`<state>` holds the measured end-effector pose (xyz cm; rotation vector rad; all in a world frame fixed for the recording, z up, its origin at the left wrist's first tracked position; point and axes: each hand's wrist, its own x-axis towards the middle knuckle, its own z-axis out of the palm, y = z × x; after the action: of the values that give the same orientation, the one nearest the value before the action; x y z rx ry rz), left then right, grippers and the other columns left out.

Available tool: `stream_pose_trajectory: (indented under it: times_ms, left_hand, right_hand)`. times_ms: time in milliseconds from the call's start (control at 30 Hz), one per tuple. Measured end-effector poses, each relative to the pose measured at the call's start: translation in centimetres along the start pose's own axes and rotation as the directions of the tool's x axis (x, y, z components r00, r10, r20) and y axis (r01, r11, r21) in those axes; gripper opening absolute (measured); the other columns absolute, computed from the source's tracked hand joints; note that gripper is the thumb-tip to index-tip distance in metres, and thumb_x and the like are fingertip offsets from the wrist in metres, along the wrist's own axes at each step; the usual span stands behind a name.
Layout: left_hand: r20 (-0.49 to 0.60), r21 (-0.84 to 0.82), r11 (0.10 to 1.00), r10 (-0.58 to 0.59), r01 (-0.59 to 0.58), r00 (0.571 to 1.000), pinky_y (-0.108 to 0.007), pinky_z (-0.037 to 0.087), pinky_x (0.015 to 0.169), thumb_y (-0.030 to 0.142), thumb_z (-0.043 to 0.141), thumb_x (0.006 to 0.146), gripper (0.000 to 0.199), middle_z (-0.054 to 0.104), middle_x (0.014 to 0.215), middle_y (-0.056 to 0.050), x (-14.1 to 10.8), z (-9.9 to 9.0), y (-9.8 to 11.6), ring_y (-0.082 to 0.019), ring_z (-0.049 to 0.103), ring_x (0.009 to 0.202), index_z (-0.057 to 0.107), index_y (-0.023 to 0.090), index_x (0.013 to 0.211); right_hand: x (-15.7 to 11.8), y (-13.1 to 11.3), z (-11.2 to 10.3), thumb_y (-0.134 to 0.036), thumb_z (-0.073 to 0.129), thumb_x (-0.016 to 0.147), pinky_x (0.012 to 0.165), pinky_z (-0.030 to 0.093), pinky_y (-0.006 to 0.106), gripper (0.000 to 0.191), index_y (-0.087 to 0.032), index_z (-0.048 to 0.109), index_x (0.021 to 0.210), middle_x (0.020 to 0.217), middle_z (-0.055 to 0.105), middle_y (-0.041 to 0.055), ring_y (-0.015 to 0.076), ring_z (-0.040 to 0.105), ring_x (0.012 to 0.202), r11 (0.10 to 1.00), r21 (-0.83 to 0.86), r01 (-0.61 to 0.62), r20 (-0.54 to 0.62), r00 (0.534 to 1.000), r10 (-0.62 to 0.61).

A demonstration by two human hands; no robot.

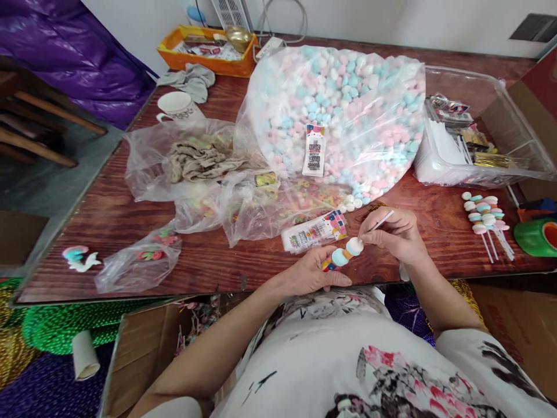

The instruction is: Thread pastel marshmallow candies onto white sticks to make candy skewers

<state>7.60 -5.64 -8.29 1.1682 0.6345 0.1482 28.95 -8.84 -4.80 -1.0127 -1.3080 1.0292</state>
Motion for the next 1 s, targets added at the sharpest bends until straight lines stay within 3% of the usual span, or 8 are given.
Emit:
stream_pose_trajectory:
  times_ms: [167, 233, 367, 500, 633, 833, 1000]
  left_hand:
    - [0.054, 0.12, 0.979, 0.158, -0.163, 0.986, -0.024, 0.044, 0.065, 0.03, 0.086, 0.062, 0.036, 0.054, 0.073, 0.005, 0.8, 0.5, 0.3, -0.011, 0.05, 0.07, 0.063, 0.016, 0.086]
    - [0.026, 0.121, 0.982, 0.14, -0.143, 0.99, -0.024, 0.043, 0.065, 0.032, 0.086, 0.062, 0.039, 0.053, 0.071, 0.005, 0.9, 0.6, 0.3, -0.012, 0.049, 0.07, 0.063, 0.016, 0.089]
    - [-0.049, 0.089, 0.992, 0.093, -0.089, 0.994, -0.026, 0.045, 0.071, 0.032, 0.086, 0.062, 0.052, 0.059, 0.079, 0.003, 0.5, 0.0, 0.7, -0.014, 0.054, 0.074, 0.062, 0.015, 0.106]
    - [-0.18, 0.219, 0.964, 0.193, -0.152, 0.964, -0.032, 0.045, 0.092, 0.024, 0.083, 0.065, 0.057, 0.065, 0.106, -0.002, 0.1, -0.7, 0.8, -0.02, 0.059, 0.099, 0.061, 0.017, 0.117]
    - [-0.251, 0.405, 0.894, 0.309, -0.19, 0.917, -0.038, 0.04, 0.104, 0.021, 0.081, 0.068, 0.066, 0.065, 0.122, -0.007, 0.0, -0.6, -0.2, -0.026, 0.058, 0.114, 0.055, 0.018, 0.129]
    - [-0.202, 0.471, 0.856, 0.338, -0.212, 0.919, -0.041, 0.042, 0.105, 0.021, 0.077, 0.075, 0.081, 0.059, 0.136, -0.013, 0.2, -0.2, -1.3, -0.028, 0.056, 0.123, 0.037, 0.019, 0.145]
    - [-0.242, 0.535, 0.824, 0.36, -0.185, 0.901, -0.04, 0.044, 0.101, 0.023, 0.075, 0.076, 0.083, 0.062, 0.133, -0.014, -0.1, -0.1, -1.0, -0.029, 0.059, 0.119, 0.033, 0.017, 0.147]
  right_hand:
    - [-0.6, 0.9, 1.4, -0.028, 0.08, 0.074, 0.053, 0.048, 0.023, 0.018, -0.019, 0.066, 0.07, 0.064, 0.067, -0.0023, 0.0108, 0.06, 0.055, 1.0, 0.018, 0.019, 0.055, 0.998, -0.02]
    - [-0.7, 1.1, 1.8, -0.028, 0.081, 0.073, 0.052, 0.047, 0.023, 0.019, -0.019, 0.065, 0.068, 0.062, 0.065, -0.0031, 0.0103, 0.059, 0.054, 1.0, 0.001, 0.024, 0.04, 0.999, -0.024]
    - [-0.8, 0.9, 1.8, -0.027, 0.081, 0.072, 0.05, 0.045, 0.022, 0.019, -0.019, 0.064, 0.066, 0.061, 0.065, -0.0028, 0.0098, 0.057, 0.053, 1.0, -0.005, -0.013, -0.163, 0.987, 0.011]
    - [-1.0, 0.7, 1.3, -0.021, 0.081, 0.07, 0.05, 0.045, 0.023, 0.016, -0.019, 0.065, 0.067, 0.063, 0.065, -0.0027, 0.0102, 0.057, 0.052, 0.999, -0.032, 0.01, -0.382, 0.924, -0.021]
    - [-1.2, 1.0, 1.6, -0.022, 0.081, 0.07, 0.049, 0.042, 0.023, 0.021, -0.019, 0.062, 0.062, 0.057, 0.061, -0.0036, 0.0095, 0.053, 0.051, 0.997, -0.078, 0.001, -0.303, 0.953, -0.024]
    - [-1.0, 1.4, 2.7, -0.031, 0.08, 0.072, 0.047, 0.038, 0.022, 0.027, -0.019, 0.058, 0.061, 0.054, 0.056, -0.0048, 0.0077, 0.047, 0.048, 0.996, -0.063, -0.059, -0.203, 0.978, 0.045]
    - [-0.9, 1.6, 3.7, -0.035, 0.076, 0.077, 0.048, 0.038, 0.022, 0.031, -0.019, 0.056, 0.061, 0.055, 0.055, -0.0049, 0.0068, 0.044, 0.047, 0.995, -0.076, -0.061, -0.124, 0.991, 0.051]
